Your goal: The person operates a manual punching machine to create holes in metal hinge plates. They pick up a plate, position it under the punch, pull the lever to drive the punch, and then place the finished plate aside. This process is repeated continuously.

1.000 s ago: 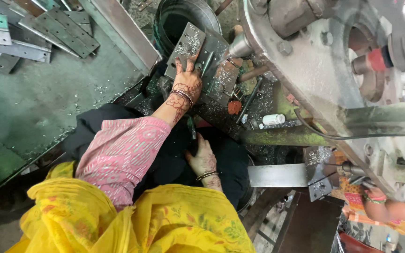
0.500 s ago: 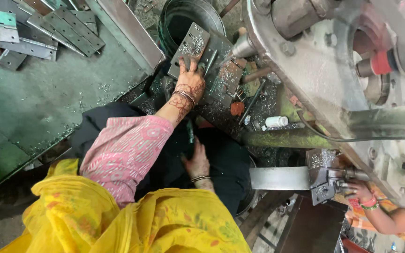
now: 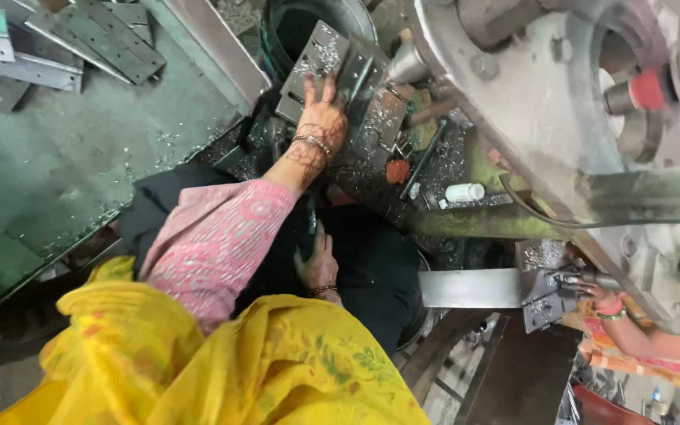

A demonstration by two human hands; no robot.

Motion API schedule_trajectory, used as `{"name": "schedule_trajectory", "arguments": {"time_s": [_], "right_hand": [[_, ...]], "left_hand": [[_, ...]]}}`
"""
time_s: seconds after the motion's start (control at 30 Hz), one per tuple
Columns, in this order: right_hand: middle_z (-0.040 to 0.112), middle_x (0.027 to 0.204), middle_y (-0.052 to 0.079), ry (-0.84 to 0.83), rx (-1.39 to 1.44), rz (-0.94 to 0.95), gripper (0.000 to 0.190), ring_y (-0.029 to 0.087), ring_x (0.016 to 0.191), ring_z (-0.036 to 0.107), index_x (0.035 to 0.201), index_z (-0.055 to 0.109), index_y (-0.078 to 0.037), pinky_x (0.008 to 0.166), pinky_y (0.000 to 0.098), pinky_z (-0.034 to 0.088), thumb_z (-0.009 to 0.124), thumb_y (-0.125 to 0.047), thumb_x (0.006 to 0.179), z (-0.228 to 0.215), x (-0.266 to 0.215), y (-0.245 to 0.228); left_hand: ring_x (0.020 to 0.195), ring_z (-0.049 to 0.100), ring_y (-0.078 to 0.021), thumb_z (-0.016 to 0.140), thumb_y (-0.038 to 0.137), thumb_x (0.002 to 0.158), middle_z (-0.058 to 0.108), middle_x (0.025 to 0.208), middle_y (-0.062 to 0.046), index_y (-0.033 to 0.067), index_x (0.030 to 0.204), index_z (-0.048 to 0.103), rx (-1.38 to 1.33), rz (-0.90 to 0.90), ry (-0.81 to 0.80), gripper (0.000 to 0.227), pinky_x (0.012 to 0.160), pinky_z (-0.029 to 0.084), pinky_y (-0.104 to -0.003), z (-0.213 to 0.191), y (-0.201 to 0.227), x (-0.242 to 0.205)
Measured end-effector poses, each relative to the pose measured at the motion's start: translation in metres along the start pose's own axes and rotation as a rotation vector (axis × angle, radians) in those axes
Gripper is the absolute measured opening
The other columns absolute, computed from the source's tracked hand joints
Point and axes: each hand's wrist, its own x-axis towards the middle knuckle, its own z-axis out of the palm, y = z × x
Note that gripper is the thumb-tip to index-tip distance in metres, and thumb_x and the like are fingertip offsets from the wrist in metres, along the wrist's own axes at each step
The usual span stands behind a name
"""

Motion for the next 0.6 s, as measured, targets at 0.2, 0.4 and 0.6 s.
{"name": "schedule_trajectory", "arguments": {"time_s": [0.2, 0.4, 0.6], "right_hand": [[0.057, 0.135, 0.019, 0.012, 0.003, -0.095, 0.088, 0.043, 0.116, 0.062, 0.154, 0.038, -0.020, 0.090, 0.0501, 0.055, 0.080, -0.033, 0.078, -0.039, 0.010, -0.012], [0.060, 0.132, 0.016, -0.096, -0.117, -0.069, 0.088, 0.041, 0.115, 0.063, 0.154, 0.040, -0.021, 0.090, 0.0500, 0.056, 0.079, -0.031, 0.076, -0.080, 0.017, -0.017], [0.059, 0.132, 0.018, -0.025, -0.055, 0.008, 0.085, 0.042, 0.115, 0.063, 0.153, 0.040, -0.018, 0.091, 0.0495, 0.055, 0.078, -0.032, 0.078, -0.026, 0.007, -0.012]], "left_hand": [[0.156, 0.008, -0.0469, 0.054, 0.037, 0.100, 0.042, 0.159, -0.012, 0.0101, 0.140, 0.063, 0.030, -0.013, -0.196, 0.049, 0.110, 0.003, -0.082, -0.018, -0.001, -0.017], [0.154, 0.007, -0.0442, 0.058, 0.035, 0.094, 0.037, 0.163, -0.011, 0.0090, 0.143, 0.059, -0.047, -0.060, -0.182, 0.056, 0.108, 0.003, -0.083, -0.014, -0.002, 0.014], [0.155, 0.007, -0.0462, 0.055, 0.033, 0.098, 0.036, 0.163, -0.014, 0.0074, 0.143, 0.058, 0.014, -0.071, -0.174, 0.052, 0.108, 0.003, -0.083, -0.006, 0.002, 0.021]]}}
